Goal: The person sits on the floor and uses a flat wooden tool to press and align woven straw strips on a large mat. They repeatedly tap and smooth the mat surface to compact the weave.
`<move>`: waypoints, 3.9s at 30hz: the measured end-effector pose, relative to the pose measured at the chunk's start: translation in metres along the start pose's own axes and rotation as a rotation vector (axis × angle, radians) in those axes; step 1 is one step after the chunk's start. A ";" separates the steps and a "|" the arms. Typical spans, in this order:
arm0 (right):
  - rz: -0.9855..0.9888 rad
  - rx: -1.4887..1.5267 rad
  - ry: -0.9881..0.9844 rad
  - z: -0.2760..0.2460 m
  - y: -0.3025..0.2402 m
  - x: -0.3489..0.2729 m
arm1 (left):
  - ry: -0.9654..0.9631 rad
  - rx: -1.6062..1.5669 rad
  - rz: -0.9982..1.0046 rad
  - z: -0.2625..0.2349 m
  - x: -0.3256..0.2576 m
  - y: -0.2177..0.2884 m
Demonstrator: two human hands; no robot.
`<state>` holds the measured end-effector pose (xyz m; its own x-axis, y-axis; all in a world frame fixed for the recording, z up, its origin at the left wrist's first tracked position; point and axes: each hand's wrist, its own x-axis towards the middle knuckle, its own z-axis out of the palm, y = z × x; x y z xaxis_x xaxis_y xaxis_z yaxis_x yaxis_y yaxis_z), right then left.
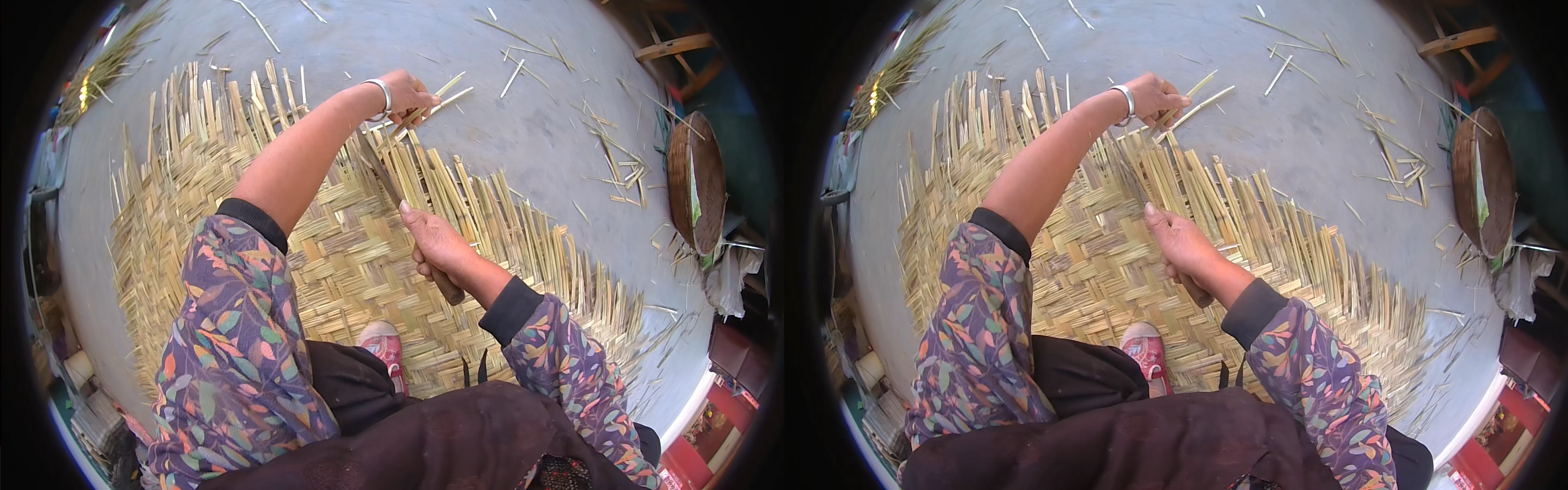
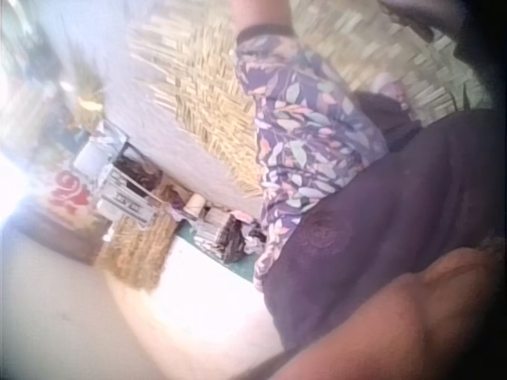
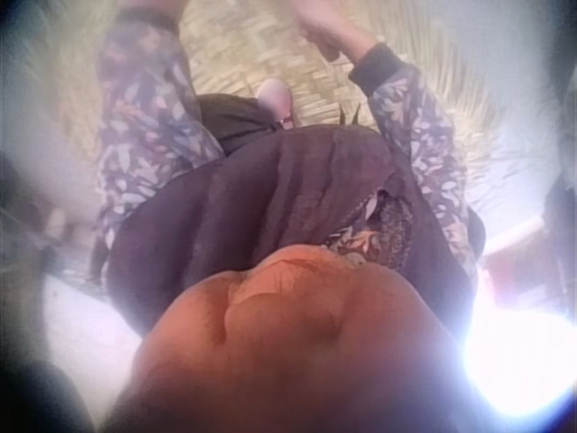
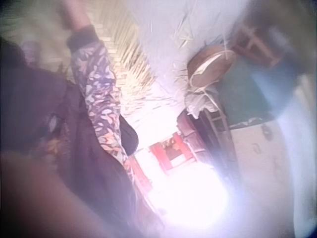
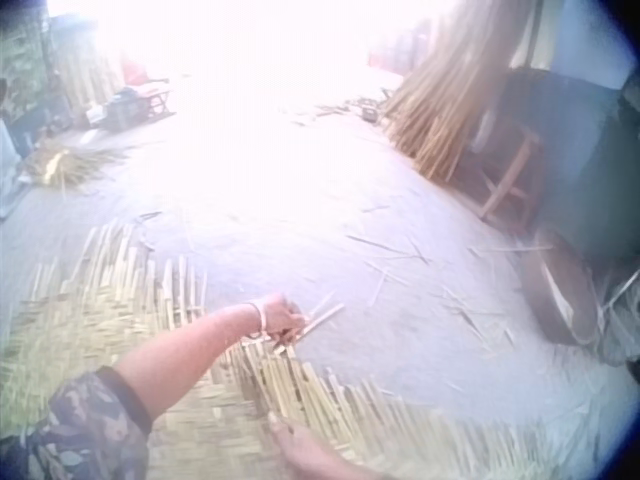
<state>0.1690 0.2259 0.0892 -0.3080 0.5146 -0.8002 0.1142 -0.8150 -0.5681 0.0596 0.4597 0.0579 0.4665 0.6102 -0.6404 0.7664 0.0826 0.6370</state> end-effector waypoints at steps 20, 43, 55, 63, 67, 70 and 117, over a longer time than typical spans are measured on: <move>-0.114 -0.300 0.120 0.030 0.006 0.023 | 0.747 0.070 0.522 -0.089 -0.019 0.052; -0.156 -0.504 0.147 0.021 0.028 -0.019 | 0.420 -0.461 0.252 -0.026 0.066 0.017; -0.003 0.090 -0.045 0.007 0.013 -0.013 | 0.302 -0.042 -0.096 -0.061 0.019 -0.052; 0.154 0.204 -0.154 -0.046 -0.009 0.027 | 0.339 -0.247 -0.124 -0.074 0.004 -0.074; 0.214 0.246 -0.281 -0.072 -0.031 0.044 | 0.263 -0.177 -0.094 -0.067 0.011 -0.074; 0.203 0.119 -0.264 -0.072 -0.049 0.054 | 0.234 0.242 -0.006 -0.060 0.019 -0.063; -0.005 -0.225 0.179 0.010 -0.044 0.035 | 1.234 0.087 0.470 -0.170 -0.091 -0.140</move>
<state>0.1435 0.2773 0.0885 -0.1397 0.5733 -0.8073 0.3263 -0.7431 -0.5842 -0.1657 0.5267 0.1001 0.0238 0.8824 0.4698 0.6904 -0.3544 0.6306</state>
